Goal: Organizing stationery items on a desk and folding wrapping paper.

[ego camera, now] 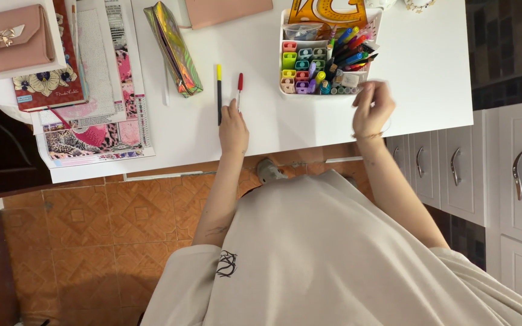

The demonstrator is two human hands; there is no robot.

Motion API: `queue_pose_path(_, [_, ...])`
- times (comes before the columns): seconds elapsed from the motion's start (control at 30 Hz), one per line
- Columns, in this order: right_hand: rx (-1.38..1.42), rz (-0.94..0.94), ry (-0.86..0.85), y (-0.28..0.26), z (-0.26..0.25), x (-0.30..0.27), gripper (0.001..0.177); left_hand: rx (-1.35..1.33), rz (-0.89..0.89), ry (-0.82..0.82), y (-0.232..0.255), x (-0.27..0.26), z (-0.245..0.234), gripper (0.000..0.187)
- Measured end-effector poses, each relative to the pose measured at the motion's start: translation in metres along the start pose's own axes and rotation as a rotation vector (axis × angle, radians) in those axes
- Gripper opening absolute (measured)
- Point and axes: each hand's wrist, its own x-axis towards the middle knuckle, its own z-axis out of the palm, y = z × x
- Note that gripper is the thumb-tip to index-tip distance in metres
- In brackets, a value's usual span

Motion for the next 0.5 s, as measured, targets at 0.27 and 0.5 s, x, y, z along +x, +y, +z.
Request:
queue_pose_path(0.27, [0.136,-0.049,-0.337,-0.079,0.012,-0.007,0.022,-0.348,0.506,0.209,0.045,-0.007,0.017,0.039])
queue_pose_path(0.5, [0.271,-0.033,-0.235,-0.080,0.003,0.012,0.017,-0.296,0.700,0.101,0.118,-0.003,0.005,0.039])
